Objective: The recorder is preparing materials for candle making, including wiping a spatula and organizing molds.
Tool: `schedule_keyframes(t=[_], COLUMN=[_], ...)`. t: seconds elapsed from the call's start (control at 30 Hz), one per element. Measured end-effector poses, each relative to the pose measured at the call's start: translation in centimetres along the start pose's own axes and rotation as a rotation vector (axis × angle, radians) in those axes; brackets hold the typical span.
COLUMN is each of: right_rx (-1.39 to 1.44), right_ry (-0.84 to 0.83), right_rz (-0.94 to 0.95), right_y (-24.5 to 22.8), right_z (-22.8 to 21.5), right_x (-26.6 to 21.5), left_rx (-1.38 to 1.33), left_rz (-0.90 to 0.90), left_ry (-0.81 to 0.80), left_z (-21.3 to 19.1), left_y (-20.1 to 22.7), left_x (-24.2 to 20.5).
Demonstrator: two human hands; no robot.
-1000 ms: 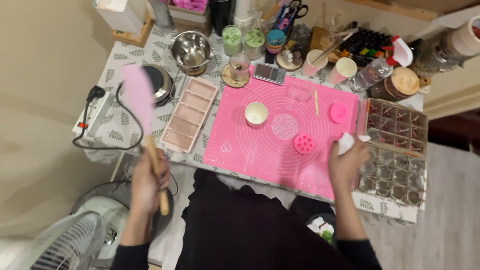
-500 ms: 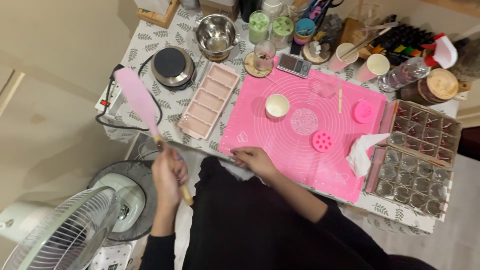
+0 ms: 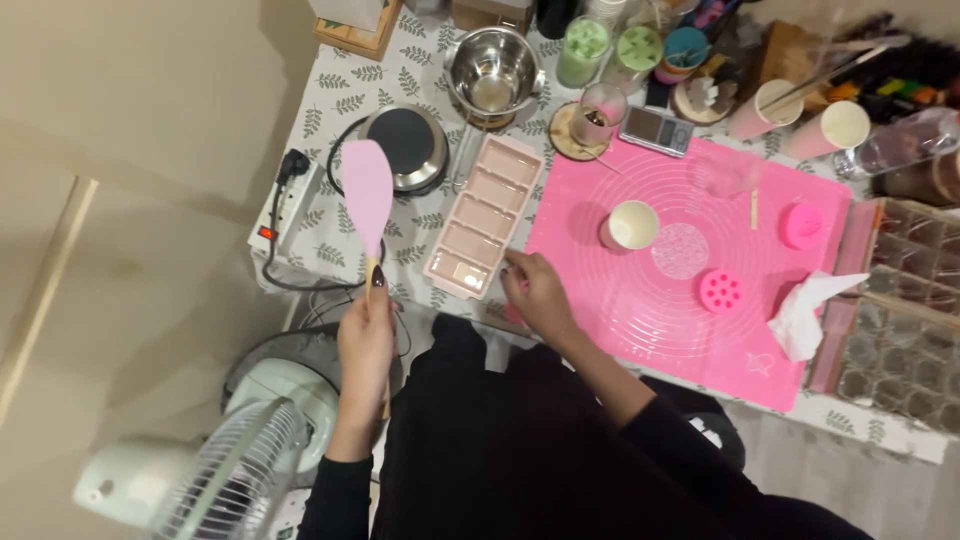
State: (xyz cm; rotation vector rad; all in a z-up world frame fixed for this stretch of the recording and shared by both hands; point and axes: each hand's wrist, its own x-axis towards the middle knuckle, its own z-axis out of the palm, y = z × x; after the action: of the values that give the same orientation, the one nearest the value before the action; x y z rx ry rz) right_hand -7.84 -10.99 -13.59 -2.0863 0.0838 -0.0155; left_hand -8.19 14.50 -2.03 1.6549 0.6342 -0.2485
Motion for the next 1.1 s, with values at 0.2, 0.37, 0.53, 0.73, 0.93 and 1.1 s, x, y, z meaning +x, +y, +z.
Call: schedule_keyframes(t=[0.2, 0.37, 0.53, 0.73, 0.93, 1.1], right_rx=[-0.544, -0.692, -0.765, -0.713, -0.695, -0.656], right_ry=[0.111, 0.147, 0.194, 0.251, 0.24, 0.252], right_rz=[-0.118, -0.088, -0.055, -0.043, -0.049, -0.035], right_y=[-4.2, -3.7, -3.7, -3.0, -2.7, -2.6], right_z=[0.2, 1.8, 3.4, 4.4, 5.3, 5.6], right_x=[4.4, 7.0, 7.4, 8.1, 9.2, 9.3], left_rx=[0.086, 0.105, 0.084, 0.064, 0.074, 0.055], left_rz=[0.029, 0.049, 0.076, 0.04, 0.063, 0.02], left_ry=[-0.125, -0.204, -0.221, -0.258, -0.243, -0.209], left_z=[-1.7, -2.0, -2.0, -2.3, -2.8, -2.6], left_y=[3.6, 4.1, 4.7, 4.3, 5.0, 5.8], left_x=[4.7, 8.2, 9.2, 9.5, 10.4, 11.3])
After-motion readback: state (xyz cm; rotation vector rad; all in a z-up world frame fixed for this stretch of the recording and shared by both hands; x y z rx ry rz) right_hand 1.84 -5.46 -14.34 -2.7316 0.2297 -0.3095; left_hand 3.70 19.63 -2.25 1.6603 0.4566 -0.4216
